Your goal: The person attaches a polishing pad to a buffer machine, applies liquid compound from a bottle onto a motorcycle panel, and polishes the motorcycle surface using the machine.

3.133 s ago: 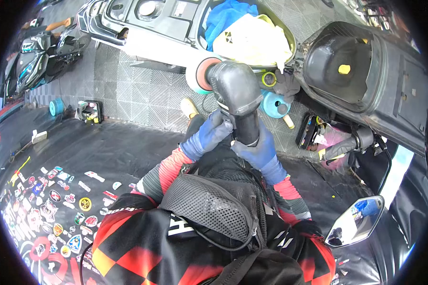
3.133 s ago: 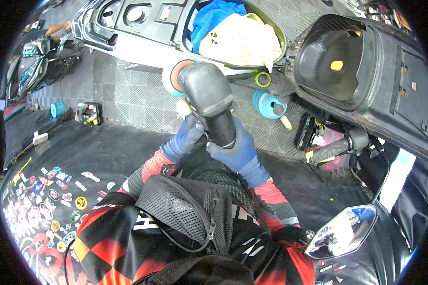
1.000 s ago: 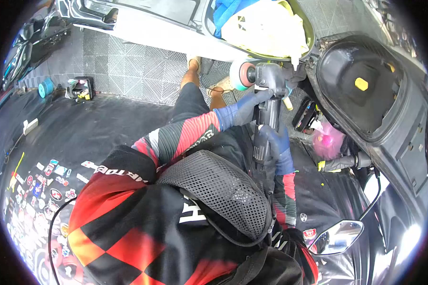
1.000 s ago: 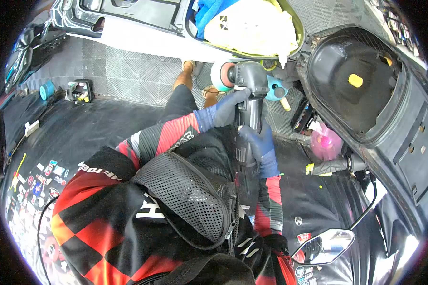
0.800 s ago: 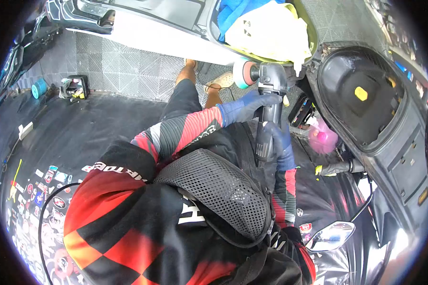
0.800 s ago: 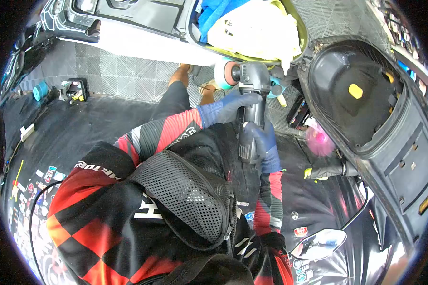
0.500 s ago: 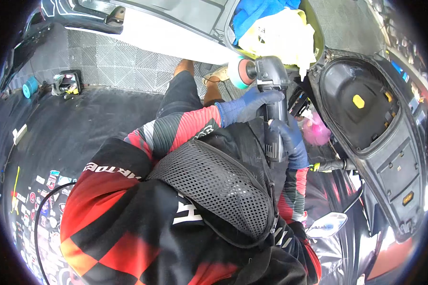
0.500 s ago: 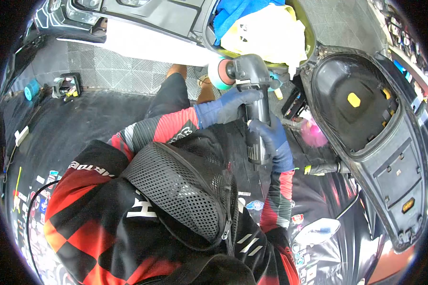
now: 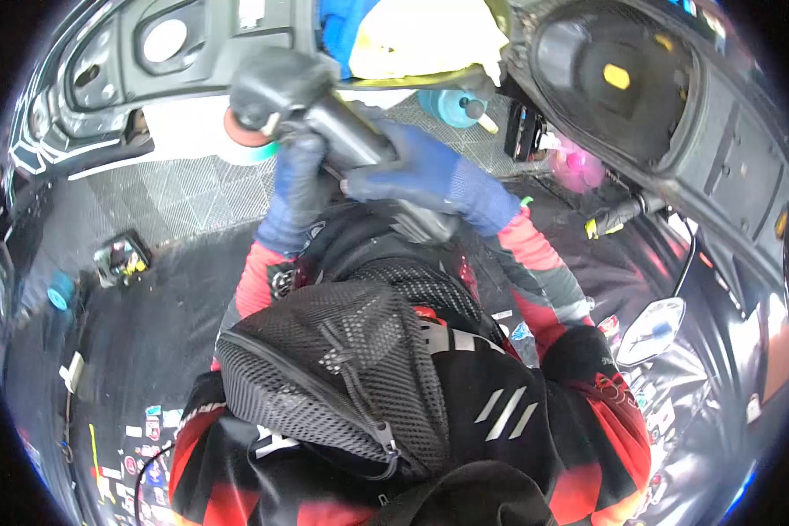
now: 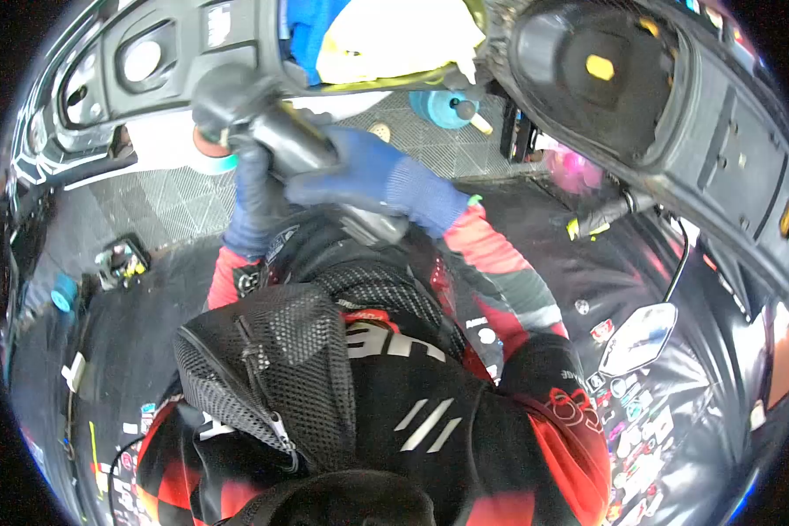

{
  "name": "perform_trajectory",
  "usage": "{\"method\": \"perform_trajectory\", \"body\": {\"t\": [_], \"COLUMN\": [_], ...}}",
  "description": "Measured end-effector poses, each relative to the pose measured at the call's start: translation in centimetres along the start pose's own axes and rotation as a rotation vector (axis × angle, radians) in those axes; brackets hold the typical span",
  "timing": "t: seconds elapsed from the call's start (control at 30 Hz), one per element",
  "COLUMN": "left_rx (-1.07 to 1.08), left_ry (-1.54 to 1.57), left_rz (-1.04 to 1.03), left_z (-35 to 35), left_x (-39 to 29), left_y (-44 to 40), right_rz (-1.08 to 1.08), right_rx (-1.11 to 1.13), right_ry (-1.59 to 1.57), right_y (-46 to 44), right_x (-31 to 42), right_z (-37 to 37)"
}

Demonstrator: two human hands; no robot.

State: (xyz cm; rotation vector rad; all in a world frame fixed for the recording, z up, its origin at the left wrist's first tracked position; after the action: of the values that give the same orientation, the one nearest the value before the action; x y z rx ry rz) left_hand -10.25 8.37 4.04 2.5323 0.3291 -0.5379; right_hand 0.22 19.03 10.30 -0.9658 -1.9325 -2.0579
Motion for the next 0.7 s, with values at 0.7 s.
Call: {"method": "perform_trajectory", "body": {"t": [0.7], "left_rx": [0.114], "left_ry": [-0.454], "left_rz": [0.029], "left_z": [-5.8], "left_x": [26.5], "left_y": [3.0], "right_rz": [-0.036], "right_rx": [-0.196], "right_ry": [-0.417], "right_y": [10.7], "right_x": [-23.5], "right_z": [9.8]}}
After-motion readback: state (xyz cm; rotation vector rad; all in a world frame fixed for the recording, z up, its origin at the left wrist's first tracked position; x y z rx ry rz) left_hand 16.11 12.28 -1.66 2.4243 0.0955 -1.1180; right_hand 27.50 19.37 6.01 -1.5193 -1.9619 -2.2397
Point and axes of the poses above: each hand's wrist, its own y-axis away from the middle knuckle, its own z-axis out of the back of the hand, x = y × z, the point moved 3 cm from there along -y, towards the middle knuckle, and after that the axes turned 10 degrees about -z, right-handed, at the moved point
